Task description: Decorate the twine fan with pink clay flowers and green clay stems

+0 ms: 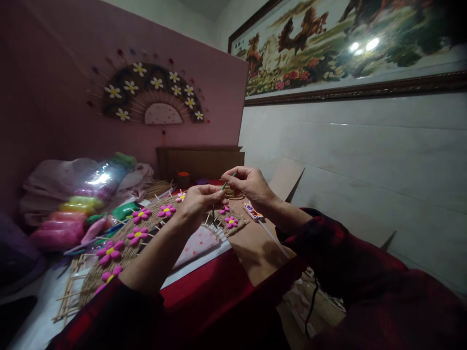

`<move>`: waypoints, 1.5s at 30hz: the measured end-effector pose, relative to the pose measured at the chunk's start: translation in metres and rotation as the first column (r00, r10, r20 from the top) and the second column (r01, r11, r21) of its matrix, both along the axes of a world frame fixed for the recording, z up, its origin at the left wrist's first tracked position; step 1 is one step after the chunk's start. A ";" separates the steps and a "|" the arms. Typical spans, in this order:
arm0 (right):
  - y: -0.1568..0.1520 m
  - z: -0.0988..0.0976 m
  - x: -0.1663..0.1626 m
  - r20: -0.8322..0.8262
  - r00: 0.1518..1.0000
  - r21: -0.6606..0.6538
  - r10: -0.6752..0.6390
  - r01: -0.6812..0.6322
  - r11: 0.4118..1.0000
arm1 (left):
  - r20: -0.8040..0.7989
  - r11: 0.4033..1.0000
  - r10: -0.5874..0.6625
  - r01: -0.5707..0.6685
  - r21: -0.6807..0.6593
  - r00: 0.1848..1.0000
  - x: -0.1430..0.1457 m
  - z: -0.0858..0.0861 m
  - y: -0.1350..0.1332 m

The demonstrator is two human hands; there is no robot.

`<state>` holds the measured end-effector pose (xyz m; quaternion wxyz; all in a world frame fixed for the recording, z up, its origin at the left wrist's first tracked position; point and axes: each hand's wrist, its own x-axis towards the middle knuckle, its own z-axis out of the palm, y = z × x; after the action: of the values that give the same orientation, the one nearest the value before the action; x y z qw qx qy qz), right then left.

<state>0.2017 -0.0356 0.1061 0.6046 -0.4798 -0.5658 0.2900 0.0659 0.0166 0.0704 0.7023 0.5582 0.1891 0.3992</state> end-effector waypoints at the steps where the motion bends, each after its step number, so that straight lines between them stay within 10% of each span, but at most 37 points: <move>1: 0.000 0.000 0.001 0.009 1.000 -0.009 0.006 -0.006 1.000 | -0.007 1.000 0.014 -0.014 0.011 1.000 0.000 -0.001 0.001; 15: -0.005 -0.006 0.015 0.048 0.997 -0.143 0.061 -0.053 0.988 | 0.003 0.993 -0.118 0.118 -0.024 0.993 -0.002 0.000 0.003; 45: -0.002 -0.014 0.025 0.203 0.952 -0.288 0.227 -0.164 0.944 | -0.160 0.997 0.041 -0.029 0.077 0.986 -0.002 0.001 0.001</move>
<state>0.2269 -0.0372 0.0925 0.4316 -0.5287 -0.6336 0.3643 0.0640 0.0181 0.0711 0.6561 0.6112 0.2404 0.3717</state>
